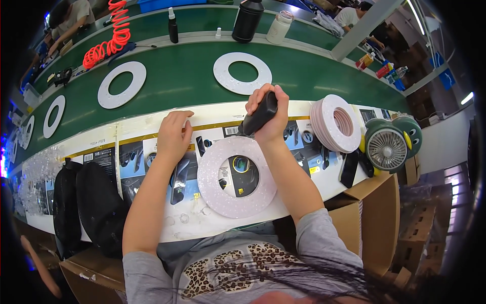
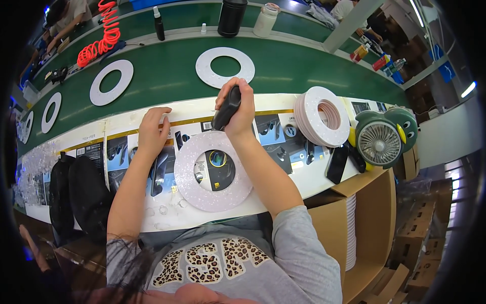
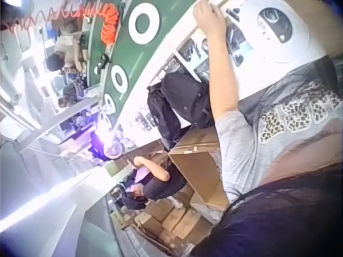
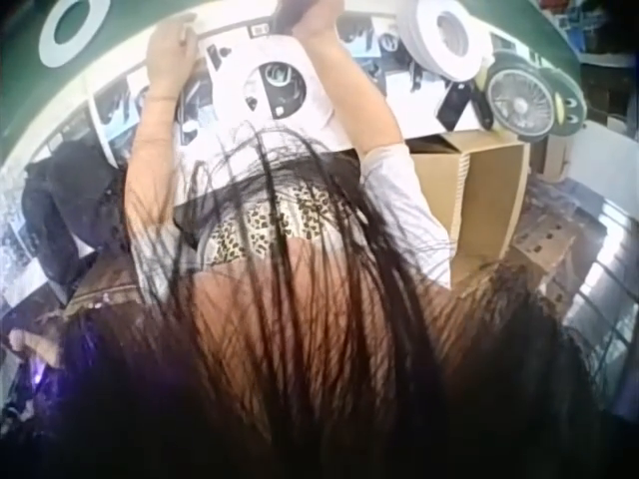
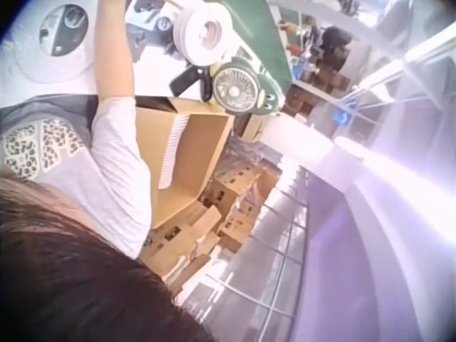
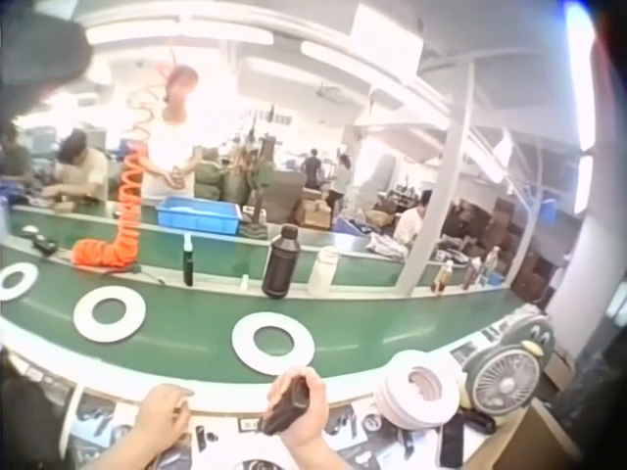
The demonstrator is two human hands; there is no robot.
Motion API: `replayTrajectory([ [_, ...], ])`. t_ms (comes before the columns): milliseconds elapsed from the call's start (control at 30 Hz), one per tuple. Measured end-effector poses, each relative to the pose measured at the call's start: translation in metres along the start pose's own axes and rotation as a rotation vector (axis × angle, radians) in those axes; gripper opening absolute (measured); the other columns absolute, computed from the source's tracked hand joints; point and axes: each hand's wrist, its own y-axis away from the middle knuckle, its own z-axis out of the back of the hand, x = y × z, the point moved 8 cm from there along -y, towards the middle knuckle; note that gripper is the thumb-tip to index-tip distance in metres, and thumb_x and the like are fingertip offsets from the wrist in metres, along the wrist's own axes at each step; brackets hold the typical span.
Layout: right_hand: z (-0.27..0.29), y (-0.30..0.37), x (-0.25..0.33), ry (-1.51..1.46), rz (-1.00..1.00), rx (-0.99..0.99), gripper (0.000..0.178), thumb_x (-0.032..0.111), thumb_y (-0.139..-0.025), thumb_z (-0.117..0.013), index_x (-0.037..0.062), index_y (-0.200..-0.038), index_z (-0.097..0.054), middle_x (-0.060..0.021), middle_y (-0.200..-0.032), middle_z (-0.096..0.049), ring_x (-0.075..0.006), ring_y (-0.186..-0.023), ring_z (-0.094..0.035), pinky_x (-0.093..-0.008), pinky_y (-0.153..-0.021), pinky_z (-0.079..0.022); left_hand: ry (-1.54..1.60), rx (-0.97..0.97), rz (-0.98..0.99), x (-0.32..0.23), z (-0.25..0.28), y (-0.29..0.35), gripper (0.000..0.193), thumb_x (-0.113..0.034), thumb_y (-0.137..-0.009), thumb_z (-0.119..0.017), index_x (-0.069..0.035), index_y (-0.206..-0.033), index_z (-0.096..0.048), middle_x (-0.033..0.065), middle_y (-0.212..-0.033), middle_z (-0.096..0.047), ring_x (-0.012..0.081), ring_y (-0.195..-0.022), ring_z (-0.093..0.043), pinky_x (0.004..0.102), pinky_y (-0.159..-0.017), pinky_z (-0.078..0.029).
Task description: Assembling LED light components on an assembly line by applying adhesive rings and inspecting plastic housings.
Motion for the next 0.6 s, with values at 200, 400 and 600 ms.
replayTrajectory([
  [200,0.011,0.002,0.010,0.020,0.030,-0.019,0.043,0.039,-0.095,-0.036,0.0060,-0.068,-0.042,-0.0065,-0.055,-0.044,-0.0148,-0.053,-0.042,-0.0269,-0.054,-0.037,0.000,0.003,0.014,0.002,0.000,0.001,0.022,0.000,-0.080,-0.058,-0.003,-0.101,-0.062,0.0134,-0.097,-0.063,0.0319,-0.093,-0.059,0.0392,-0.082,-0.047],
  [400,0.016,0.005,0.009,0.078,0.059,0.012,0.044,0.039,-0.095,-0.036,0.0054,-0.067,-0.042,-0.0064,-0.053,-0.043,-0.0150,-0.050,-0.042,-0.0265,-0.052,-0.036,0.007,0.004,0.019,0.001,0.000,0.001,0.021,0.000,-0.080,-0.058,-0.003,-0.101,-0.062,0.0134,-0.097,-0.063,0.0320,-0.092,-0.059,0.0392,-0.082,-0.047],
  [600,0.015,0.006,0.005,0.064,0.031,0.027,0.045,0.040,-0.095,-0.035,0.0060,-0.066,-0.042,-0.0062,-0.052,-0.042,-0.0147,-0.049,-0.041,-0.0266,-0.053,-0.036,0.015,-0.001,0.020,0.002,0.000,0.001,0.021,0.000,-0.080,-0.058,-0.003,-0.100,-0.062,0.0132,-0.096,-0.063,0.0317,-0.092,-0.059,0.0390,-0.082,-0.047],
])
